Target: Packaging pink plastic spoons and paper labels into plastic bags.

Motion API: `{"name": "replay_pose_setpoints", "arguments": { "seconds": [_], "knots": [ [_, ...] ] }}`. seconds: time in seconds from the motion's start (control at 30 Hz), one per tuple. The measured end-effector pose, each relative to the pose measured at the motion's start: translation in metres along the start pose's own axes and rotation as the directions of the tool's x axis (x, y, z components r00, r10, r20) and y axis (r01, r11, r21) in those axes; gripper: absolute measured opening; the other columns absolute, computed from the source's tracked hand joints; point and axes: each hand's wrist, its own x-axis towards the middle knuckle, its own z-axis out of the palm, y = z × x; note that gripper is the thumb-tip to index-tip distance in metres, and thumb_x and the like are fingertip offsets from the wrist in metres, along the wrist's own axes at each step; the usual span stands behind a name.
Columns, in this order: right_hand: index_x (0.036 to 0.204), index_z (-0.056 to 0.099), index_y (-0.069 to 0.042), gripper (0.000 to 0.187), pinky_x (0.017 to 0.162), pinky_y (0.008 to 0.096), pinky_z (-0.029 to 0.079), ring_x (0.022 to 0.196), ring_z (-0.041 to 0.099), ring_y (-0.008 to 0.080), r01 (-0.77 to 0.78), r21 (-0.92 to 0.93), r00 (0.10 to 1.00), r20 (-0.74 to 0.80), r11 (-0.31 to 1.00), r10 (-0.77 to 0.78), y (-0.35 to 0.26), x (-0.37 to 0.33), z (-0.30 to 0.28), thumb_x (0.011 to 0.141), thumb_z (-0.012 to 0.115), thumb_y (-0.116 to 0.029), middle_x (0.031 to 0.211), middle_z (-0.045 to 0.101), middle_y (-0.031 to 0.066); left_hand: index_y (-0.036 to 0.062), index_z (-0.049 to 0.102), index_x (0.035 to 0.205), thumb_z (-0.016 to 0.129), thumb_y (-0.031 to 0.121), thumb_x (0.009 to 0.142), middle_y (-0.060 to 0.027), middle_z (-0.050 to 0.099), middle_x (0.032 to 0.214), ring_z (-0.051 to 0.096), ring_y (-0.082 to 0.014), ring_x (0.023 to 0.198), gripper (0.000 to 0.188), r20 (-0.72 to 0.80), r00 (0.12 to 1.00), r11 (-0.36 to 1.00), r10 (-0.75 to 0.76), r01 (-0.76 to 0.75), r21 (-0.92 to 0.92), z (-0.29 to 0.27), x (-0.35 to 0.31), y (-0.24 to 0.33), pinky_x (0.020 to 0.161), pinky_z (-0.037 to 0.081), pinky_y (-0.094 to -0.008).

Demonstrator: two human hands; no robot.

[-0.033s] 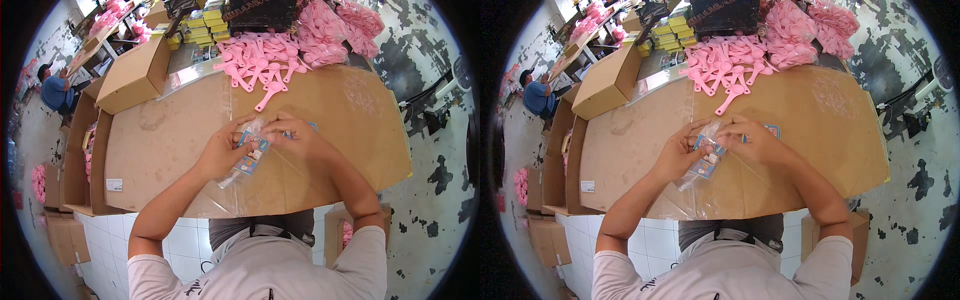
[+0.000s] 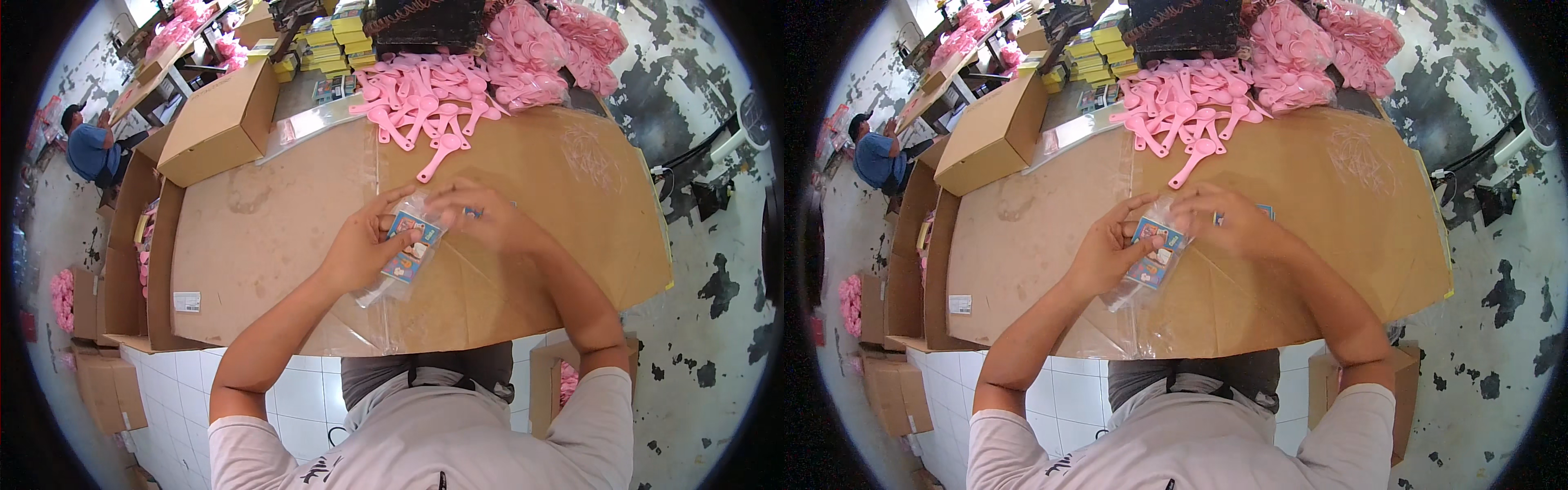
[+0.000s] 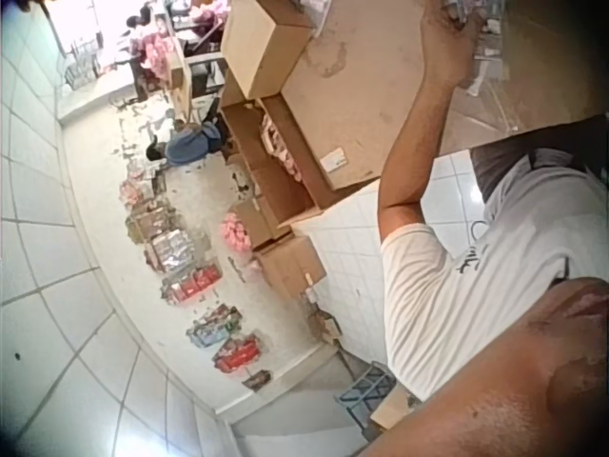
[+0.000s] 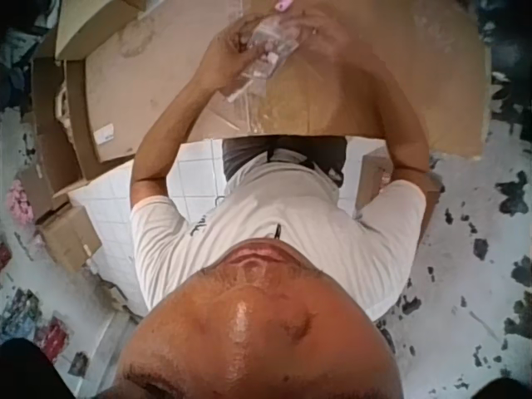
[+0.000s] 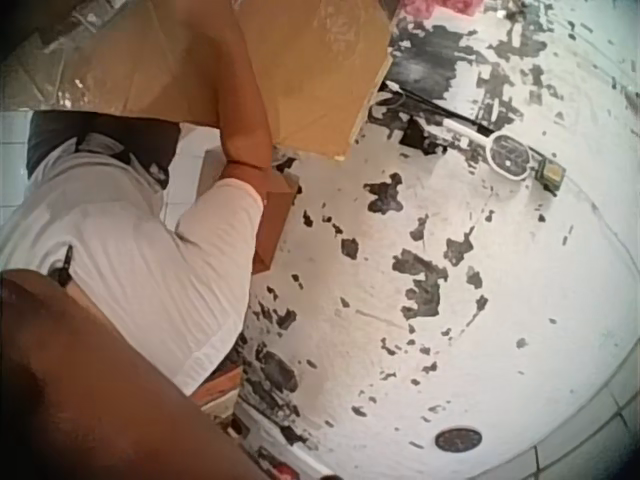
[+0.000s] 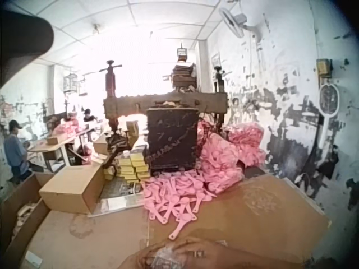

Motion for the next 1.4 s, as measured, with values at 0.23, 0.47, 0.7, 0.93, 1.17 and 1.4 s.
{"name": "replay_pose_setpoints", "arguments": {
  "seconds": [0.23, 0.47, 0.7, 0.93, 1.17, 1.4],
  "knots": [
    [0.125, 0.066, -0.004, 0.031, 0.103, 0.0382, 0.044, 0.119, 0.058, 0.0279, 0.209, -0.811, 0.951, 0.039, 0.546, -0.307, 0.047, 0.044, -0.028, 0.095, 0.058, -0.007, 0.129, 0.064, 0.0116, -0.0015, 0.036, 0.151, 0.066, 0.005, 0.099, -0.0114, 0.074, 0.106, 0.07, -0.011, 0.089, 0.06, -0.019, 0.998, 0.997, 0.053, -0.054, -0.055, -0.001, 0.002, 0.008, 0.078, 0.057, -0.0263],
    [0.119, 0.068, -0.005, 0.028, 0.09, 0.0392, 0.049, 0.099, 0.063, 0.0246, 0.232, -0.701, 0.965, 0.081, 0.674, -0.248, 0.011, 0.047, -0.028, 0.091, 0.066, -0.01, 0.112, 0.066, 0.0091, -0.0019, 0.05, 0.143, 0.063, 0.011, 0.102, -0.0061, 0.073, 0.108, 0.068, -0.0072, 0.091, 0.045, 0.01, 0.999, 0.986, 0.052, -0.05, -0.161, -0.006, 0.0, 0.003, 0.074, 0.056, -0.0238],
    [0.134, 0.056, -0.001, 0.042, 0.071, 0.0291, 0.056, 0.084, 0.067, 0.0136, -0.016, 0.281, 0.945, -0.31, 0.96, 0.107, -0.008, 0.014, -0.021, 0.094, 0.069, -0.005, 0.107, 0.065, 0.0077, -0.0005, 0.056, 0.138, 0.064, 0.012, 0.102, -0.0058, 0.073, 0.107, 0.068, -0.007, 0.088, 0.04, 0.001, 1.0, 0.985, 0.024, -0.024, -0.168, 0.003, -0.004, 0.006, 0.073, 0.056, -0.0233],
    [0.141, 0.047, -0.003, 0.053, 0.066, 0.0255, 0.058, 0.086, 0.067, 0.0127, 0.08, 0.388, 0.836, -0.528, 0.918, 0.15, -0.023, 0.01, -0.012, 0.092, 0.068, 0.003, 0.107, 0.061, 0.0078, -0.0005, 0.056, 0.138, 0.065, 0.009, 0.1, -0.007, 0.074, 0.102, 0.067, -0.0054, 0.086, 0.04, 0.018, 0.999, 0.999, -0.033, 0.033, -0.041, 0.004, -0.002, -0.001, 0.073, 0.054, -0.0213],
    [0.14, 0.048, -0.001, 0.051, 0.065, 0.0242, 0.057, 0.086, 0.066, 0.0123, 0.015, 0.386, 0.939, -0.323, 0.923, 0.12, -0.016, 0.003, -0.002, 0.092, 0.066, 0.006, 0.105, 0.056, 0.0064, -0.0004, 0.058, 0.137, 0.064, 0.01, 0.101, -0.0059, 0.073, 0.101, 0.067, -0.0062, 0.085, 0.038, -0.013, 0.998, 0.997, -0.057, 0.057, 0.051, 0.006, -0.001, -0.005, 0.073, 0.054, -0.0224],
    [0.136, 0.049, 0.0, 0.047, 0.068, 0.0237, 0.056, 0.087, 0.067, 0.0128, 0.117, 0.358, 0.861, -0.502, 0.926, 0.085, -0.01, 0.008, 0.0, 0.093, 0.066, 0.006, 0.108, 0.056, 0.0077, -0.0011, 0.061, 0.132, 0.065, 0.014, 0.102, -0.0052, 0.074, 0.1, 0.066, -0.0052, 0.082, 0.034, 0.059, 0.996, 0.998, -0.062, 0.059, 0.038, 0.009, -0.003, -0.002, 0.07, 0.053, -0.0219]
  ]
}}
